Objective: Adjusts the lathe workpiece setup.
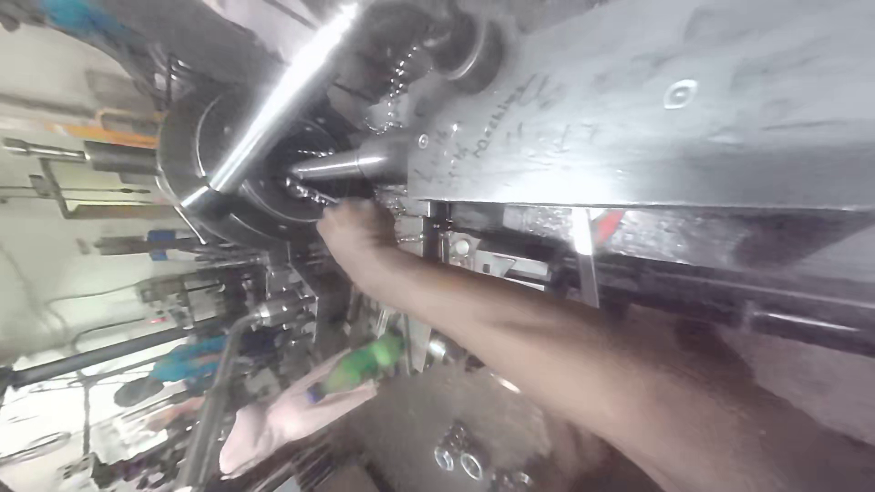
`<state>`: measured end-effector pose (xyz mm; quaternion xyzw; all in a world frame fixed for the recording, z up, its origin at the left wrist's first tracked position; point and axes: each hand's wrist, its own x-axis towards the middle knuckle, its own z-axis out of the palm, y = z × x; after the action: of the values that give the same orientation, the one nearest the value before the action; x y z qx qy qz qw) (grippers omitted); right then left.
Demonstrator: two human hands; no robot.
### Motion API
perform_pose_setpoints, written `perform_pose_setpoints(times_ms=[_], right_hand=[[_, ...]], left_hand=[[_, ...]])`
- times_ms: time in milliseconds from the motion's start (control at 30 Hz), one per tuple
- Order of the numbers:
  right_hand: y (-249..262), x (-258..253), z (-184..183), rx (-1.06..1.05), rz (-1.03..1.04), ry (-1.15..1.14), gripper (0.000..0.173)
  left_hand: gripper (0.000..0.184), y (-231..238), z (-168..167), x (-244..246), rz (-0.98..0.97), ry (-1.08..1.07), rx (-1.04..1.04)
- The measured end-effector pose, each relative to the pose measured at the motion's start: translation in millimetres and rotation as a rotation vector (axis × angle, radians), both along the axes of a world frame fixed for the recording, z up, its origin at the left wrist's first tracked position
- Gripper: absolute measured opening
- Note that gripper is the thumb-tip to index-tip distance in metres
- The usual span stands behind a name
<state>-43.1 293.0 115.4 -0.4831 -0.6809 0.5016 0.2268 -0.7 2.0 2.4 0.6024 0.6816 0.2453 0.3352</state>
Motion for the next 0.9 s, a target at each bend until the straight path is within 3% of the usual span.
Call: perform_pose_setpoints(times_ms=[133,233,300,400,433,567,633,700,800,867,900], right_hand=[[-49.6,74.3,23.7,0.069,-0.053,-0.135,0.011],[-101.6,126.1,24.5,0.268,-0.182,-0.278,0.004],[-131.9,154.4,23.5,0.344,-0.238,-0.371,0.004],[-153.9,183.7,17.9,0.426,-0.256,-0.473,0.028],[-154.3,183.4,16.7,0.437,-0.264,-0.467,0.029],[-128.7,146.6,7.4,0.404,-0.246,-0.359,0.027],[-112.3,125.0,-0.9,0.359,-0.236,-0.281,0.017],[-99.0,109.2,-9.9,0.328,-0.220,-0.193,0.004],[-75.6,80.7,-19.5,0.277,-0.168,-0.168,0.010],[-55.5,57.5,-27.4,0.229,-0.117,-0.172,0.015],[-48.1,48.4,-29.7,0.201,-0.096,-0.159,0.017]], left_hand=[[0.046,3.9,-2.2,3.6,0.010,-0.022,0.046],[0.025,-1.1,3.8,7.7,0.066,0.007,-0.023],[0.028,-0.2,8.0,6.7,0.061,-0.035,-0.028],[0.059,8.4,2.9,8.5,0.029,-0.140,0.047],[0.059,7.1,3.1,7.5,0.026,-0.163,0.041],[0.025,4.1,6.8,10.6,0.124,-0.096,-0.104],[0.029,-3.0,-1.1,6.0,0.117,-0.109,-0.037],[0.045,-19.6,-27.2,-7.7,0.010,-0.162,0.091],[0.056,-22.7,-44.2,-13.4,-0.020,-0.168,0.162],[0.063,-14.7,-30.9,-11.6,-0.025,-0.115,0.096],[0.057,-6.3,-16.8,-5.1,0.002,-0.080,0.045]])
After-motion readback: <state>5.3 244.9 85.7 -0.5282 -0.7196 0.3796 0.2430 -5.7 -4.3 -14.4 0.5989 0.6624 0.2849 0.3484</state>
